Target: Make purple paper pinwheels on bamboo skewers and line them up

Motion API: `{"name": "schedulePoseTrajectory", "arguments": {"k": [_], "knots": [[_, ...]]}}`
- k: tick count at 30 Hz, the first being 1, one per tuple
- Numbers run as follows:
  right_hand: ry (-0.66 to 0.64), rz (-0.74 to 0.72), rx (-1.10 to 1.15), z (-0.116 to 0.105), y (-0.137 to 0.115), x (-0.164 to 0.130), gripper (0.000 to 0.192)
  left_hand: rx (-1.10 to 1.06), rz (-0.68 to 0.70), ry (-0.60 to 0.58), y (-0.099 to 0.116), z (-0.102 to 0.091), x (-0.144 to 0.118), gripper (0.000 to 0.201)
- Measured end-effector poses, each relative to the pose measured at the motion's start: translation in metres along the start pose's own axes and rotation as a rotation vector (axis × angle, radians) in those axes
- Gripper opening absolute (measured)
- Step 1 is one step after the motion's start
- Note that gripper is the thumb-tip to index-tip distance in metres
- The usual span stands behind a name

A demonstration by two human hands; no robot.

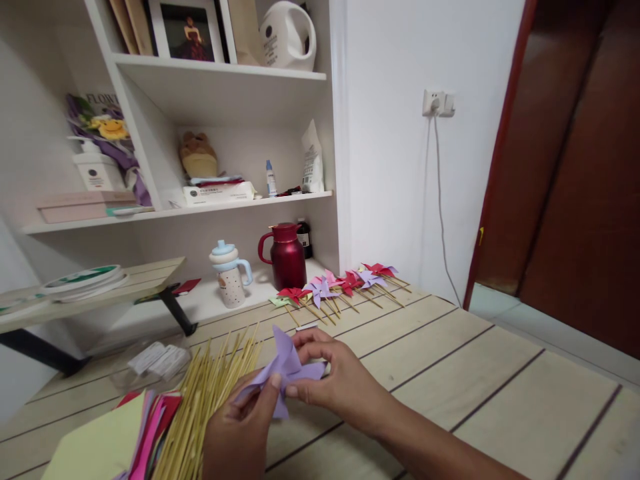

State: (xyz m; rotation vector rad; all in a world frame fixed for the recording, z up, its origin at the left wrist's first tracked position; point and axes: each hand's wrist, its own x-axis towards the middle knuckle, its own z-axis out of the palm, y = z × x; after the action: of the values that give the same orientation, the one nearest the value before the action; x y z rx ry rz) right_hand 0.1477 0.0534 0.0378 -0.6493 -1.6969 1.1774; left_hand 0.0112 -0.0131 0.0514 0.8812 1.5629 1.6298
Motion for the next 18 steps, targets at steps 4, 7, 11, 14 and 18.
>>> {"name": "schedulePoseTrajectory", "arguments": {"k": [4, 7, 11, 14, 18], "knots": [[0.003, -0.013, -0.033, 0.0, -0.001, -0.001, 0.015, -0.033, -0.022, -0.002, 0.005, 0.002, -0.002, 0.022], [0.009, -0.032, -0.057, 0.001, -0.002, -0.001, 0.016, -0.038, -0.02, 0.012, 0.002, 0.001, -0.001, 0.024], [0.036, -0.058, -0.08, 0.002, -0.001, -0.001, 0.014, 0.004, -0.037, -0.032, -0.006, -0.005, 0.003, 0.026], [0.061, -0.069, -0.094, 0.003, 0.001, -0.002, 0.013, -0.007, -0.039, -0.101, -0.013, -0.009, 0.006, 0.029], [0.079, -0.063, -0.09, 0.004, 0.003, -0.002, 0.011, -0.042, -0.028, -0.112, -0.019, -0.008, 0.008, 0.031]]}}
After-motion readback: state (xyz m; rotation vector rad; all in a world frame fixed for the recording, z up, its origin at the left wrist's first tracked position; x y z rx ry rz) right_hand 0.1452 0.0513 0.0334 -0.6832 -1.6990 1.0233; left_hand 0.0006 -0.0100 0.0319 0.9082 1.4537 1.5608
